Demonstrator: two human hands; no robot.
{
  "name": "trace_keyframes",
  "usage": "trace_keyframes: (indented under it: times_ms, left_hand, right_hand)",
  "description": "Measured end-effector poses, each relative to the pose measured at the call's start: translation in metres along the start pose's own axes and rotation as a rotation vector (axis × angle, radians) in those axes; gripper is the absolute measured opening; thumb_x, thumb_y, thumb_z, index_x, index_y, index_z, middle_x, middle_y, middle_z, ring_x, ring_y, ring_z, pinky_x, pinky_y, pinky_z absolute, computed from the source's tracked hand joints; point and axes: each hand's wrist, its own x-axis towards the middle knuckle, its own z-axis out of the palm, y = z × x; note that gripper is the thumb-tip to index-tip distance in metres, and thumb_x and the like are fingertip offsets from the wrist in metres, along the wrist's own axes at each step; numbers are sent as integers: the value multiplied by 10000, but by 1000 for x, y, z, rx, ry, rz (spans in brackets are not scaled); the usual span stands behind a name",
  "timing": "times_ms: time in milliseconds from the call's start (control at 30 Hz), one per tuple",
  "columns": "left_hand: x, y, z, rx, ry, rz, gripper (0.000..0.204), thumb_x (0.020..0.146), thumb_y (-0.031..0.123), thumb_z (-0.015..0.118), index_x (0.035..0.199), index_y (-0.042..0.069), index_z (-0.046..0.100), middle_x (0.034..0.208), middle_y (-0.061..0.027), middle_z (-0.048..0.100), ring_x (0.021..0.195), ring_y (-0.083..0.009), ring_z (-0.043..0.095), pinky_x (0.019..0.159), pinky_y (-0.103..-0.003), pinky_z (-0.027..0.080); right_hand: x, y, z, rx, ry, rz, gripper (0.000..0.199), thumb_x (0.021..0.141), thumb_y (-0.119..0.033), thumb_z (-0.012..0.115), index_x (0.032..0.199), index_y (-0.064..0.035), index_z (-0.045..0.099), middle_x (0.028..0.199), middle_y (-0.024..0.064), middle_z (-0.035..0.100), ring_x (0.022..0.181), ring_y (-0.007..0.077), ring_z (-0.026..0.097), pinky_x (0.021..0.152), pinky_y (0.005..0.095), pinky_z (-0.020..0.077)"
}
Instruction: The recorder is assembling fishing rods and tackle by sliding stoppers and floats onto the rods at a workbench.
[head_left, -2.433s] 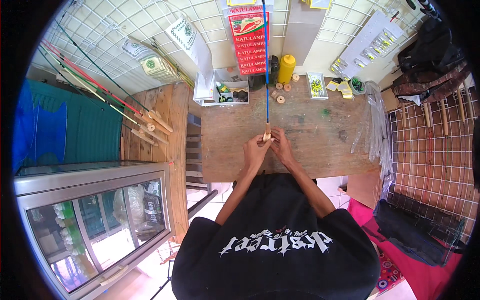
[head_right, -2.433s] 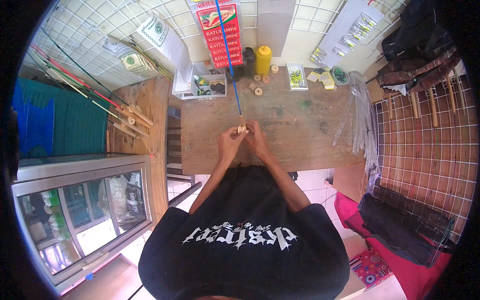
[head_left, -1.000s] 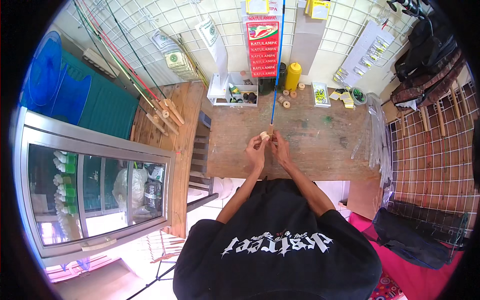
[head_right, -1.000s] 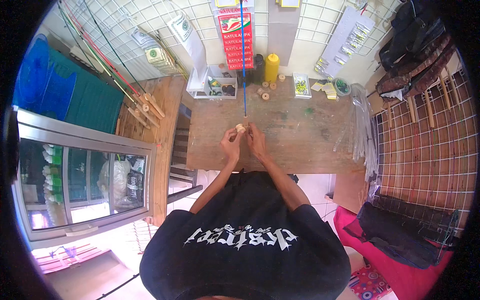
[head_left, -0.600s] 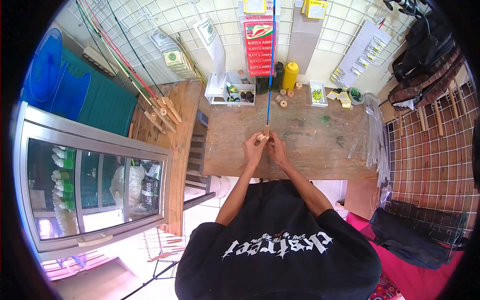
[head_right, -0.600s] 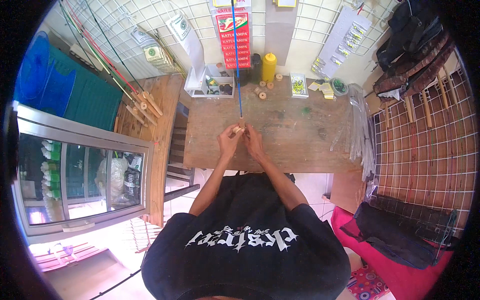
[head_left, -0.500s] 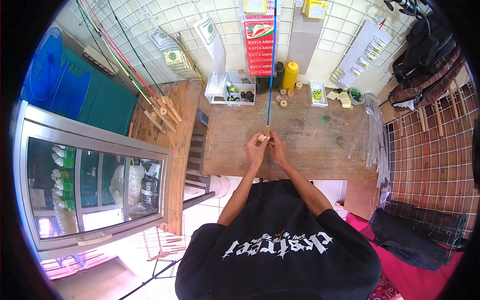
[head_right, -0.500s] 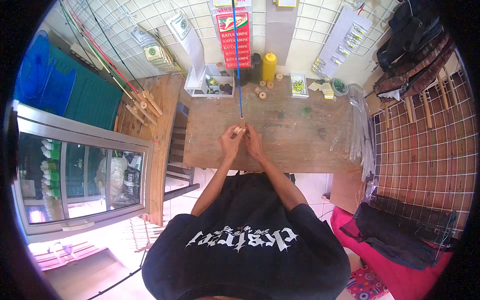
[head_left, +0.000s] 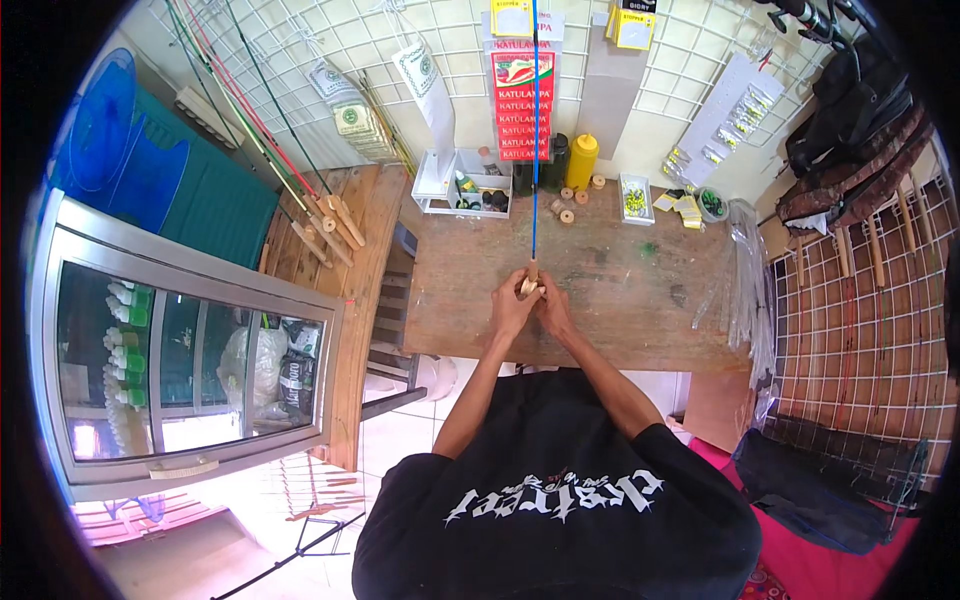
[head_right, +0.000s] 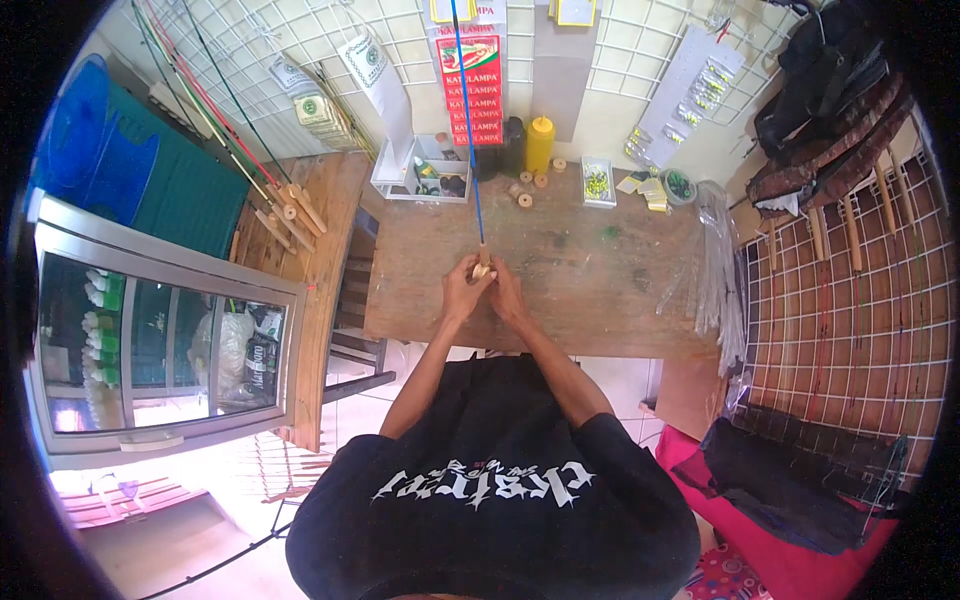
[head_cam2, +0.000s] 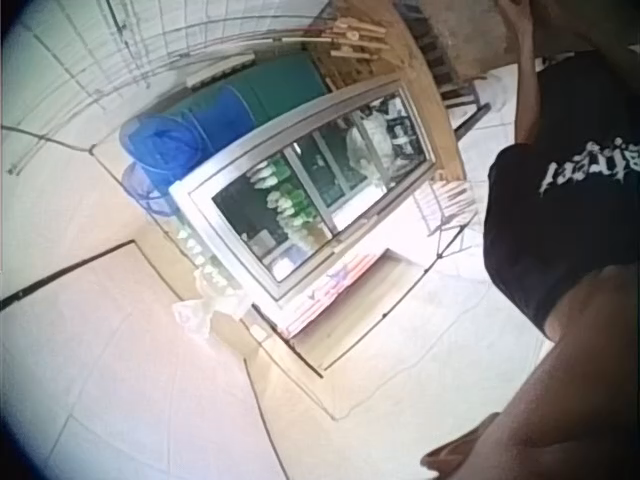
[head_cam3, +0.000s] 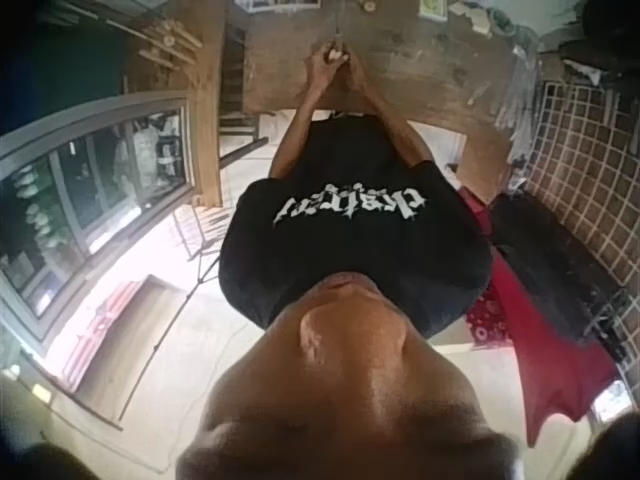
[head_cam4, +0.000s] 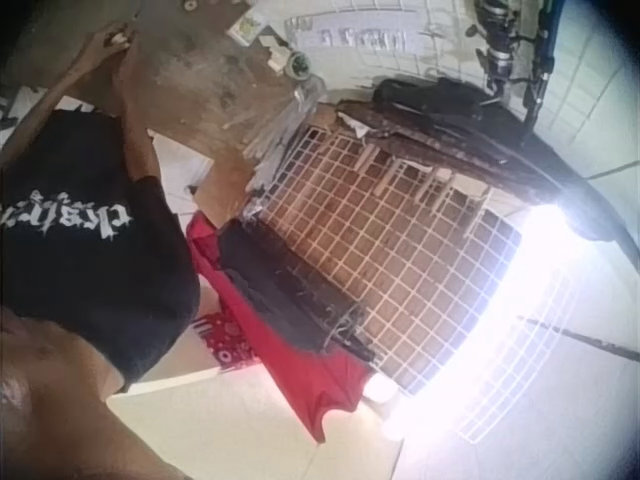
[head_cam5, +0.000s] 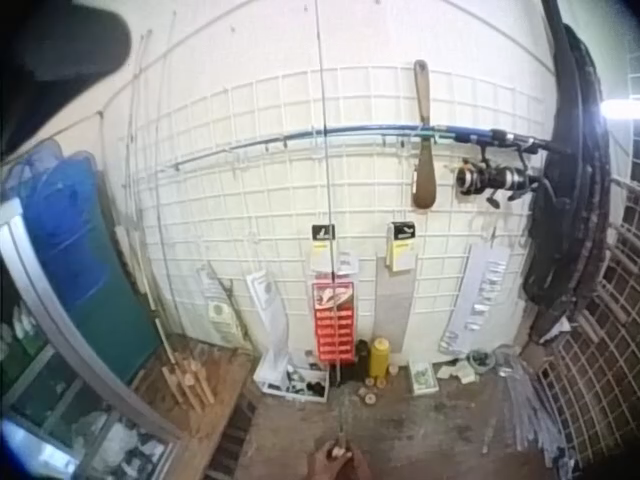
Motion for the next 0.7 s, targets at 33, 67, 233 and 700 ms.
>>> trace_keyframes:
  times_ms: [33,67,233,700]
  left_hand:
    - [1,0,0,-3,8,8,451,764,117,734,1168,-6,576,1046,-159,664,957,-228,652,785,-320,527]
    - [3,1,1,41,-14,18,449,775,130,722,1177,-1,570,1046,-166,662,958,-235,653,778,-328,526]
    - [-1,8,10,17,52,9,402,817,171,671,1171,10,569,1005,-198,658,949,-294,654,768,-362,517]
    - [47,81,6,-6,268,273,327,870,76,590,1185,-3,550,1068,-214,642,999,-274,636,847,-362,497]
  right_hand:
    - [1,3,-1,-3,-3,-11,445,813,75,503,1236,-52,453,1060,188,625,1050,295,613,830,367,507]
    - [1,6,-2,28,-6,-27,402,834,37,516,1223,-38,451,1059,209,618,1047,338,604,812,382,498]
    - [2,17,4,114,-13,-31,375,857,-6,532,1222,-16,443,1045,229,616,1005,371,614,788,406,491]
    - [13,25,3,-126,-90,64,450,803,33,509,1232,-78,436,947,201,630,905,387,613,749,442,484]
